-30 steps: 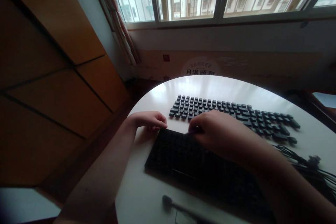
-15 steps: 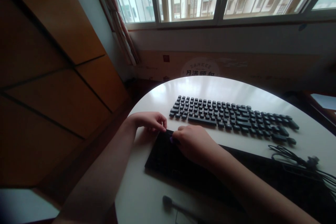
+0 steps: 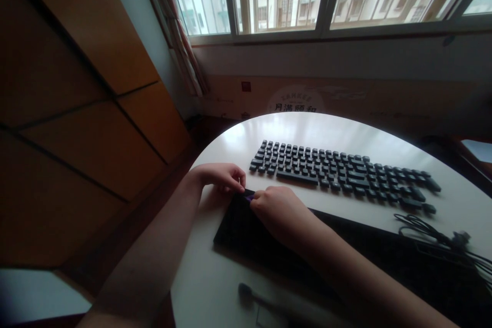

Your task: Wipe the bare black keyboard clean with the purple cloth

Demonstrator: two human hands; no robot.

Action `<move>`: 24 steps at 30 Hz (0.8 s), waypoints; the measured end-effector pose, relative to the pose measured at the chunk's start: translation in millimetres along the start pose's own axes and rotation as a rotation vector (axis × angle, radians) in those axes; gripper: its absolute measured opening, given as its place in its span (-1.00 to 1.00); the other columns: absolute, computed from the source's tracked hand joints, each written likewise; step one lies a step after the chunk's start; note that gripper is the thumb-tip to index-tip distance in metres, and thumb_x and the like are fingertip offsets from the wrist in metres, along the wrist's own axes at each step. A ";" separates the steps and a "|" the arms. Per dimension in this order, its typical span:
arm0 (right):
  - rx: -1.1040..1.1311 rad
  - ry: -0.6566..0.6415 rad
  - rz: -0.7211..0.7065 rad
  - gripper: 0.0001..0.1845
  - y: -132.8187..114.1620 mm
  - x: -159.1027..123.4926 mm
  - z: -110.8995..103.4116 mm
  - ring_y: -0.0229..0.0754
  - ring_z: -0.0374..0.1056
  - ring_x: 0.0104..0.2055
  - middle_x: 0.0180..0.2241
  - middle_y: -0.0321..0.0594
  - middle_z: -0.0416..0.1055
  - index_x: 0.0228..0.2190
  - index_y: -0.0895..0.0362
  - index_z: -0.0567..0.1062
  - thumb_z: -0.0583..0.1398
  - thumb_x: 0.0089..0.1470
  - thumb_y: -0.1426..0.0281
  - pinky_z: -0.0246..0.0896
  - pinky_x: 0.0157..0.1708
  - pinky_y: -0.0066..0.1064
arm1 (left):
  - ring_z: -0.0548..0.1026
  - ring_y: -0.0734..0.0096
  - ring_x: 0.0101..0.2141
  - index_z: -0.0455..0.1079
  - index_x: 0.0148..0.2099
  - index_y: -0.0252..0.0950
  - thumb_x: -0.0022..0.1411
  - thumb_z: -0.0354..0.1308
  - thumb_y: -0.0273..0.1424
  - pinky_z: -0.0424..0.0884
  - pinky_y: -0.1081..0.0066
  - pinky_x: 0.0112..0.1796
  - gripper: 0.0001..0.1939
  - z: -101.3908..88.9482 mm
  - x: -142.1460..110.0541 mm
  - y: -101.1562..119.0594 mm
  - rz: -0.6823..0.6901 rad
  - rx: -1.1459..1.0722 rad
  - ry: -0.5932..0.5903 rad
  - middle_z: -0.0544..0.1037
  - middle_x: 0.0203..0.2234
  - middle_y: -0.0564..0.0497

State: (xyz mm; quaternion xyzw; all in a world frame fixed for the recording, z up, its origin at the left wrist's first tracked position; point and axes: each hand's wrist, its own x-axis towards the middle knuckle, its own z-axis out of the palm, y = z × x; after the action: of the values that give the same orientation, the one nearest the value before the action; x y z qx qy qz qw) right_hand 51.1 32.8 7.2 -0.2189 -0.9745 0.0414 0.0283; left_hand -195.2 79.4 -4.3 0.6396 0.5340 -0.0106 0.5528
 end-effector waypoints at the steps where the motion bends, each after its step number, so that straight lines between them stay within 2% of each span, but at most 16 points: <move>1: 0.010 0.001 -0.016 -0.79 0.3 0.3 -0.4 -0.21 0.39 -0.40 -0.37 -0.28 0.54 -0.41 0.14 0.54 0.18 0.16 0.61 -0.05 -0.42 -0.34 | 0.39 0.51 -0.55 0.48 -0.22 -0.25 0.00 0.41 -0.12 0.26 0.56 -0.56 -0.61 0.3 -0.3 0.3 0.000 -0.002 0.001 0.43 -0.60 0.15; 8: 0.063 0.024 -0.019 -0.77 4.1 -1.8 -1.0 -0.27 0.33 -0.46 -0.39 -0.30 0.51 -0.42 0.10 0.56 0.16 0.17 0.59 -0.15 -0.46 -0.37 | 0.39 0.52 -0.55 0.48 -0.23 -0.25 0.01 0.42 -0.12 0.27 0.57 -0.56 -0.62 0.2 -1.3 0.4 0.003 -0.014 0.003 0.43 -0.59 0.15; 16: 0.201 0.052 0.152 -0.84 6.7 -1.8 5.2 -0.20 0.43 -0.36 -0.33 -0.21 0.54 -0.30 0.10 0.63 0.20 0.22 0.44 0.05 -0.39 -0.41 | 0.40 0.52 -0.57 0.47 -0.19 -0.26 0.06 0.39 -0.11 0.28 0.58 -0.57 -0.62 -1.7 -1.3 -0.4 -0.002 -0.002 0.000 0.42 -0.60 0.15; 24: 0.197 0.046 -0.058 -0.75 12.7 -1.4 3.6 -0.30 0.28 -0.48 -0.40 -0.28 0.48 -0.40 0.14 0.56 0.12 0.20 0.60 -0.04 -0.44 -0.43 | 0.40 0.52 -0.57 0.48 -0.20 -0.26 0.06 0.40 -0.12 0.29 0.58 -0.57 -0.63 -1.7 0.3 -1.5 -0.002 -0.001 -0.006 0.43 -0.60 0.15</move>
State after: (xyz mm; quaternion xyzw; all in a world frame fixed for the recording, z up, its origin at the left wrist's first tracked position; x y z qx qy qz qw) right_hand 57.5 43.4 2.5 -0.1878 -0.9706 0.1313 0.0734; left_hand -197.1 80.6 -4.9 0.6389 0.5330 -0.0127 0.5547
